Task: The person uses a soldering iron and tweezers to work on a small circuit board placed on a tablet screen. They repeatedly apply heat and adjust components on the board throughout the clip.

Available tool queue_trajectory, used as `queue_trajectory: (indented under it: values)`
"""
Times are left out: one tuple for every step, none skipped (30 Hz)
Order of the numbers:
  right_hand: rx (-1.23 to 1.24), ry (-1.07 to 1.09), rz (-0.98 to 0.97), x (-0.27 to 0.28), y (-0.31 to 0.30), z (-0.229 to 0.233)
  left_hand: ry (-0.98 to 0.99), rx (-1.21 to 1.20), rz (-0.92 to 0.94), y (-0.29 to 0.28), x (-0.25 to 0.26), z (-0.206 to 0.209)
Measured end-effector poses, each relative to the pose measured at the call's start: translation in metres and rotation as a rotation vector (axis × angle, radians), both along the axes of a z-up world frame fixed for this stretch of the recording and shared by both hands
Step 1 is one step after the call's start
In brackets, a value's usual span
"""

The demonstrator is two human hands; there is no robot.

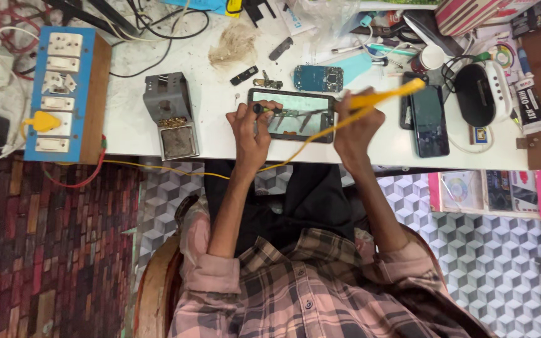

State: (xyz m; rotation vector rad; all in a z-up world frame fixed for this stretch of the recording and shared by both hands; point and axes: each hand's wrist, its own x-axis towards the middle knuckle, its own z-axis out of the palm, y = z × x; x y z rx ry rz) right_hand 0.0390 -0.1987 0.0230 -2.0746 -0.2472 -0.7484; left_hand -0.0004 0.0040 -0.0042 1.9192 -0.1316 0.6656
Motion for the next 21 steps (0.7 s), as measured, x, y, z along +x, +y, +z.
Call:
queue_trajectory:
  values:
    - [0.156,0.043,0.025,-0.001,-0.005,-0.006,-0.006,0.006,0.004,0.001,0.001,0.000]
    - [0.308,0.090,0.047,-0.006,-0.013,-0.012,-0.007,0.008,0.004,0.000,0.000,-0.001]
    - [0.460,0.138,0.071,-0.009,-0.021,-0.018,-0.009,0.010,0.004,-0.001,-0.001,-0.001]
    - [0.565,0.156,0.090,-0.011,-0.027,-0.024,-0.007,0.016,0.007,0.000,-0.002,-0.002]
    - [0.671,0.175,0.109,-0.013,-0.033,-0.030,-0.004,0.023,0.010,0.000,-0.002,-0.002]
    - [0.778,0.190,0.123,-0.014,-0.038,-0.035,-0.003,0.029,0.008,0.000,-0.001,-0.002]
    - [0.808,0.222,0.121,-0.014,-0.042,-0.040,-0.004,0.039,0.010,0.000,-0.001,-0.002]
    - [0.837,0.256,0.120,-0.014,-0.045,-0.044,-0.003,0.047,0.013,0.001,0.000,-0.002]
    - [0.865,0.290,0.118,-0.014,-0.048,-0.048,-0.003,0.055,0.016,0.000,0.000,-0.002]
    - [0.902,0.305,0.156,-0.012,-0.050,-0.052,0.001,0.050,0.019,0.000,0.001,-0.001]
    - [0.938,0.320,0.195,-0.011,-0.051,-0.055,0.005,0.045,0.021,-0.001,0.002,-0.001]
    - [0.976,0.339,0.233,-0.012,-0.052,-0.058,0.013,0.041,0.025,0.000,0.001,-0.001]
    - [0.989,0.336,0.225,-0.013,-0.052,-0.061,0.020,0.031,0.017,0.000,0.000,-0.001]
    - [1.000,0.334,0.217,-0.012,-0.053,-0.063,0.027,0.018,0.010,0.000,-0.001,-0.001]
    - [1.011,0.332,0.210,-0.012,-0.054,-0.065,0.034,0.006,0.003,0.000,-0.001,-0.001]
    - [1.012,0.345,0.220,-0.010,-0.056,-0.065,0.016,0.017,0.016,-0.001,0.000,-0.001]
    - [1.014,0.357,0.230,-0.009,-0.057,-0.064,-0.003,0.027,0.029,-0.001,0.002,-0.001]
    - [1.016,0.372,0.239,-0.008,-0.057,-0.064,-0.018,0.038,0.042,0.000,0.002,-0.002]
    - [0.981,0.381,0.241,-0.009,-0.057,-0.064,0.008,-0.025,0.038,0.001,0.003,-0.002]
    - [0.946,0.394,0.242,-0.010,-0.057,-0.064,0.039,-0.088,0.036,0.002,0.005,-0.004]
    - [0.911,0.406,0.244,-0.011,-0.057,-0.064,0.069,-0.151,0.033,0.002,0.006,-0.006]
